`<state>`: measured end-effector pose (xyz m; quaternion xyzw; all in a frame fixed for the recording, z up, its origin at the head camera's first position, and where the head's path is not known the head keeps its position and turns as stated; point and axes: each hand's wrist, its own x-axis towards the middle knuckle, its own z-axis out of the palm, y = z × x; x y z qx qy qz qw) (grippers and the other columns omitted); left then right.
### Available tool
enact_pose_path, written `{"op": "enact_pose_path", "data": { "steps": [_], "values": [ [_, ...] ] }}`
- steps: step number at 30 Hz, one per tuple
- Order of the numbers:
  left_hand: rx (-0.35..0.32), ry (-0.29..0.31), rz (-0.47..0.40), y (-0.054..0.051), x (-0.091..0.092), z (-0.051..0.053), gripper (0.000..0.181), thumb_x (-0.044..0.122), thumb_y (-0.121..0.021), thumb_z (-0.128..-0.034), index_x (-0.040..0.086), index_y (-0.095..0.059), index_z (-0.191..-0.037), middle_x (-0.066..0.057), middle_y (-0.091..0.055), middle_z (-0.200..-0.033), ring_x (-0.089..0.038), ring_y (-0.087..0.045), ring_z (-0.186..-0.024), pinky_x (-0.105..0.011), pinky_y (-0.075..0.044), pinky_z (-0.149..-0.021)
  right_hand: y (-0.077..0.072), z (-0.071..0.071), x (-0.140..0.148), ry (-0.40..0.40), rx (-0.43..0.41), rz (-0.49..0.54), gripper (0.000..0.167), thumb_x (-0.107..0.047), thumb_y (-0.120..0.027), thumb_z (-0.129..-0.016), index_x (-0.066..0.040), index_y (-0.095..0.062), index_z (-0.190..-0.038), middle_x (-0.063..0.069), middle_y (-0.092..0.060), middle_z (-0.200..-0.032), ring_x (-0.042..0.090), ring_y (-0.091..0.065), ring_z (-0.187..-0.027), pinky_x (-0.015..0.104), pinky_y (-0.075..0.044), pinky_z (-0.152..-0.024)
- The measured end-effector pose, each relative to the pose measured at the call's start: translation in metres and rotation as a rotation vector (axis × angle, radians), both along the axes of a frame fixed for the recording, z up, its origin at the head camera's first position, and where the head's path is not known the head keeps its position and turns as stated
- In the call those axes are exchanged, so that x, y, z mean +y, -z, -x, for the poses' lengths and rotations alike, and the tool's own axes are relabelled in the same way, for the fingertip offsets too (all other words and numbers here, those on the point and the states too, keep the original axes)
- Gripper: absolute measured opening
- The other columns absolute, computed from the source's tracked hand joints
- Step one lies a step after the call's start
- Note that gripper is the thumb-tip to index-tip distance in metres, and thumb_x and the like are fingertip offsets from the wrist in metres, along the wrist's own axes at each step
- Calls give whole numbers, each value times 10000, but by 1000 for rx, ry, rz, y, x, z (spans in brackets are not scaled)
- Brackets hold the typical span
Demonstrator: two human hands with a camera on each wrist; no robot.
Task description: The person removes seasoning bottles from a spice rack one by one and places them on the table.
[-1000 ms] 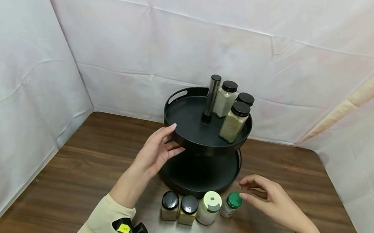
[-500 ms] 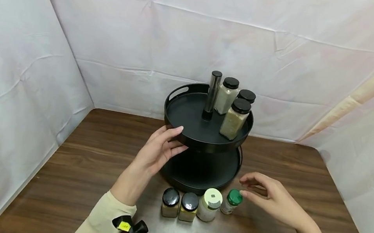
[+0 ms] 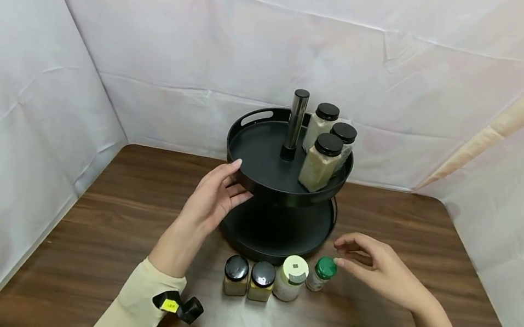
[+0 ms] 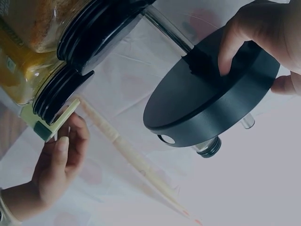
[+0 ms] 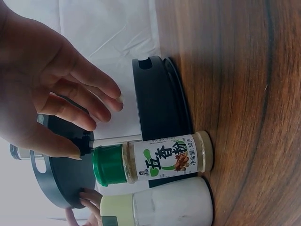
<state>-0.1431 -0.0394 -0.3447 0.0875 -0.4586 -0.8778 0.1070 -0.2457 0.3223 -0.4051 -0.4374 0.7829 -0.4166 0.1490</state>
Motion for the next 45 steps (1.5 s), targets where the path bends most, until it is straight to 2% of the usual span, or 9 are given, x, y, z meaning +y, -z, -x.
{"op": "enact_pose_path", "data": {
  "steps": [6,8,12,15,21,26,33,38,45],
  "values": [
    [18,8,-14,0,1,0,59,161,-634,-1046,123,-600,-1015,-63,-648,-1065,-225,-677,-933,-362,-606,-865,-1,1,1,4,15,-14,259,-268,-734,-1032,-275,-658,-1280,-90,-689,-1235,135,-676,-1171,368,-585,-961],
    [15,14,-9,1,2,0,77,146,-631,-1042,106,-581,-1086,-71,-644,-1092,-226,-683,-951,-368,-605,-882,0,1,2,3,17,-20,258,-269,-733,-1033,-275,-657,-1279,-91,-689,-1234,136,-678,-1171,349,-585,-956],
    [12,28,6,1,4,0,302,140,-628,-1036,56,-510,-1302,-95,-631,-1158,-224,-692,-1009,-376,-597,-921,-1,1,3,6,26,-25,261,-279,-735,-1031,-279,-655,-1279,-92,-689,-1234,134,-678,-1168,370,-588,-954],
    [13,47,4,0,5,2,395,139,-630,-1034,37,-474,-1382,-112,-632,-1196,-226,-698,-1042,-376,-595,-934,-3,2,3,17,28,-23,262,-286,-738,-1028,-285,-656,-1277,-95,-689,-1230,129,-677,-1164,391,-587,-958],
    [1,82,25,-2,7,4,377,104,-635,-1027,41,-474,-1362,-130,-647,-1179,-218,-719,-989,-355,-612,-892,-2,1,3,23,22,-20,263,-282,-740,-1027,-276,-657,-1277,-91,-686,-1232,140,-677,-1163,386,-584,-965],
    [-6,85,27,-1,9,4,405,99,-641,-1021,34,-463,-1379,-132,-637,-1179,-214,-719,-988,-356,-610,-893,-2,-1,4,17,10,-16,268,-272,-746,-1023,-254,-659,-1275,-82,-687,-1230,203,-686,-1166,411,-585,-967],
    [2,81,31,-2,7,3,417,110,-635,-1027,36,-471,-1404,-137,-638,-1218,-221,-716,-1019,-362,-604,-913,-4,0,2,10,33,-14,274,-268,-754,-1018,-259,-657,-1274,-90,-688,-1228,134,-683,-1153,411,-590,-953],
    [-2,84,40,-2,3,0,434,113,-626,-1032,31,-456,-1423,-138,-627,-1239,-224,-712,-1027,-355,-603,-912,-2,0,-2,-4,43,-6,277,-272,-759,-1013,-266,-657,-1270,-99,-688,-1227,135,-681,-1159,418,-586,-960],
    [-5,86,41,-2,3,-3,427,116,-634,-1027,27,-468,-1410,-135,-633,-1231,-222,-710,-1030,-358,-598,-929,-2,-3,-4,-6,12,-9,282,-291,-758,-1013,-258,-657,-1274,-92,-688,-1232,158,-680,-1171,432,-580,-976]
  ]
}}
